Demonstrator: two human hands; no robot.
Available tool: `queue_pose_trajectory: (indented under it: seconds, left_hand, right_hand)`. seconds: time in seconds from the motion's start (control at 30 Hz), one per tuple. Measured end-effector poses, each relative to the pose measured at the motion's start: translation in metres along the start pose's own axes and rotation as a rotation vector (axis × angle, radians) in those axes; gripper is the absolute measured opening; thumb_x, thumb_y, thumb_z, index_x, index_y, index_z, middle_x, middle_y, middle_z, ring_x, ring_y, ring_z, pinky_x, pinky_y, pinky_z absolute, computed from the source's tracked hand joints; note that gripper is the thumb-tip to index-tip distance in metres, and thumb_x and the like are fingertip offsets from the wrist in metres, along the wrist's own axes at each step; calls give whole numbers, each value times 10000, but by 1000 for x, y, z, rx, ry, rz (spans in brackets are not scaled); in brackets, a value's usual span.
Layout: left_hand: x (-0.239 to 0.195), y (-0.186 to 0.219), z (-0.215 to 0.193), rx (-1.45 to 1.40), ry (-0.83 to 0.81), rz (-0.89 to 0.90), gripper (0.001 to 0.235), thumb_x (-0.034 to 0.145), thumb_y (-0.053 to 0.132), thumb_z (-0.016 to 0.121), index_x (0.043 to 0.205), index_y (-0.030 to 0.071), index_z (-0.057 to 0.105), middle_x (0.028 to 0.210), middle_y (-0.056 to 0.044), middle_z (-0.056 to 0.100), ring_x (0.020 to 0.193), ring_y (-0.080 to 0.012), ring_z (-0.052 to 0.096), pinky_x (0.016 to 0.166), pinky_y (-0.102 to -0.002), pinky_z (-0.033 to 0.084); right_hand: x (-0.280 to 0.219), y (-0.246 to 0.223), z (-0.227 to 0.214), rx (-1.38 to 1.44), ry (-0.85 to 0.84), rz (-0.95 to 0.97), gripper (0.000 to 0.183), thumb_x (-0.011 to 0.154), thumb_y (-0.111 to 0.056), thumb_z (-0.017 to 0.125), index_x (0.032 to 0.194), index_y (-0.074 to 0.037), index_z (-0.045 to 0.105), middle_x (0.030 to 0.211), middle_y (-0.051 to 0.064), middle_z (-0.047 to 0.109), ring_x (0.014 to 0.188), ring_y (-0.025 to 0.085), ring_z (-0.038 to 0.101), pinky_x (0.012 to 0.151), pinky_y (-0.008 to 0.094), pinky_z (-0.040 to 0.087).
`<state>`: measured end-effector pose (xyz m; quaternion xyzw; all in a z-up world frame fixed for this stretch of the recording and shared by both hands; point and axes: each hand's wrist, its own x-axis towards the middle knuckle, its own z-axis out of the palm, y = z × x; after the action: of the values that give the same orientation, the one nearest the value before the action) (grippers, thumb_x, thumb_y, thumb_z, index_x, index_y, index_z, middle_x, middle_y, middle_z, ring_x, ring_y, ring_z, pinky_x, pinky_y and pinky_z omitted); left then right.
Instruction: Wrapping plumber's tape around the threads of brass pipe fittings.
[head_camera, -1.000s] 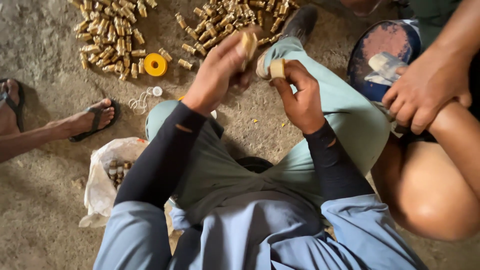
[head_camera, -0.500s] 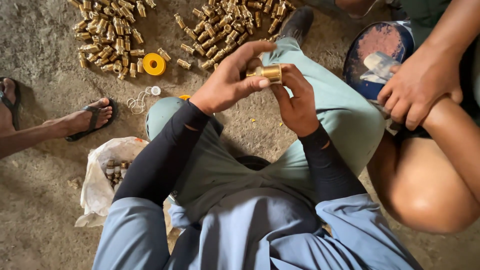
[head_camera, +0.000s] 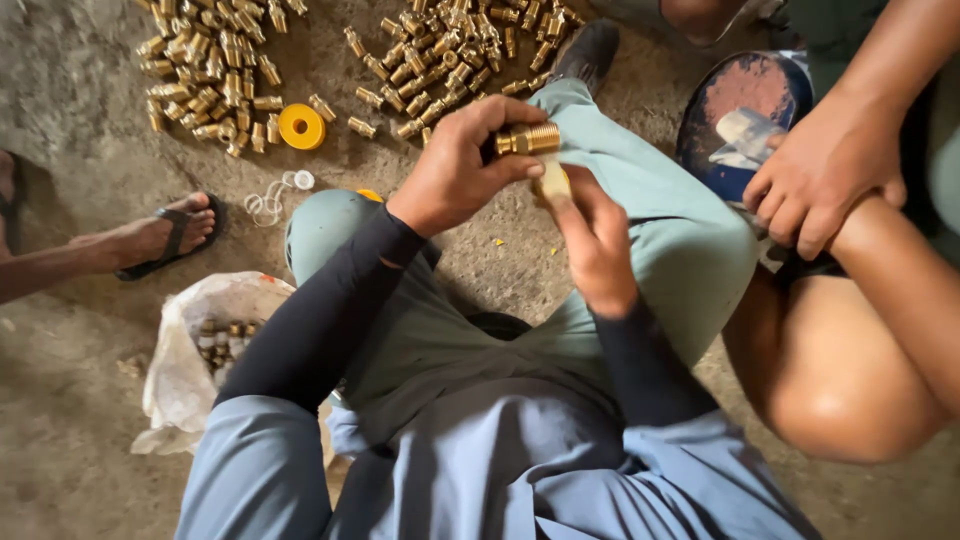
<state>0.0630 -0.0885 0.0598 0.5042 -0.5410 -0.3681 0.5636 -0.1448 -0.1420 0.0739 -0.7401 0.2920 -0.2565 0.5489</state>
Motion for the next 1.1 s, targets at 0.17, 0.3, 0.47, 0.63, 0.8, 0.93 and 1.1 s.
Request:
queue_pose_trajectory:
  seconds: [0.17, 0.3, 0.47, 0.63, 0.8, 0.93, 1.1]
  left_hand:
    - [-5, 15, 5, 476, -26, 236, 406, 893, 189, 839, 1217, 58, 633, 1070, -151, 691, 924, -345, 692, 774, -422, 536]
    - [-11, 32, 24, 391, -164, 278, 378, 931, 197, 803, 1190, 47, 572, 998, -141, 671, 849, -358, 680, 701, -446, 518]
    - [-12, 28, 13, 397, -10, 337, 354, 989, 210, 746, 1184, 45, 502, 960, -137, 648, 821, -341, 670, 685, -433, 514]
    - [-13, 15, 14, 474, 33, 257, 296, 1002, 237, 733, 1129, 60, 534, 894, -114, 664, 759, -329, 672, 644, -435, 503]
    - [-11, 17, 30, 487, 93, 353, 224, 1009, 232, 705, 1079, 81, 555, 838, -96, 663, 730, -327, 667, 636, -437, 503]
    - [-10, 5, 24, 532, 319, 336, 194, 1033, 205, 695, 1086, 83, 554, 853, -96, 658, 741, -319, 670, 637, -432, 507]
    - [-6, 16, 32, 552, 250, 401, 199, 1005, 192, 704, 1079, 79, 558, 847, -102, 654, 718, -327, 655, 618, -435, 500]
  right_hand:
    - [-11, -17, -14, 313, 170, 99, 322, 1101, -142, 513, 1281, 93, 640, 1269, 82, 629, 1020, 154, 520, 909, 296, 402]
    - [14, 21, -27, 476, 408, 152, 369, 1097, -156, 493, 1314, 91, 660, 1143, 118, 630, 842, 142, 390, 744, 309, 304]
    - [-45, 75, -9, -308, 23, -59, 361, 1099, -214, 470, 1313, 46, 599, 1183, 200, 647, 1087, 259, 619, 932, 382, 492]
    - [-22, -50, -4, 223, 152, -52, 387, 1121, -177, 455, 1422, 34, 576, 1346, 177, 609, 1240, 225, 578, 1116, 377, 430]
    - [-2, 47, -8, -767, 128, 61, 320, 1129, -144, 484, 1380, 33, 570, 1252, 192, 670, 1252, 299, 644, 1080, 382, 471]
    - [-42, 42, 10, 11, -33, 14, 322, 1076, -84, 495, 1358, 62, 550, 1235, 182, 648, 1138, 262, 588, 1019, 367, 430]
    - [-19, 119, -43, 568, 206, -36, 160, 1109, -42, 503, 1151, 96, 574, 1041, 128, 621, 907, 205, 559, 821, 344, 422]
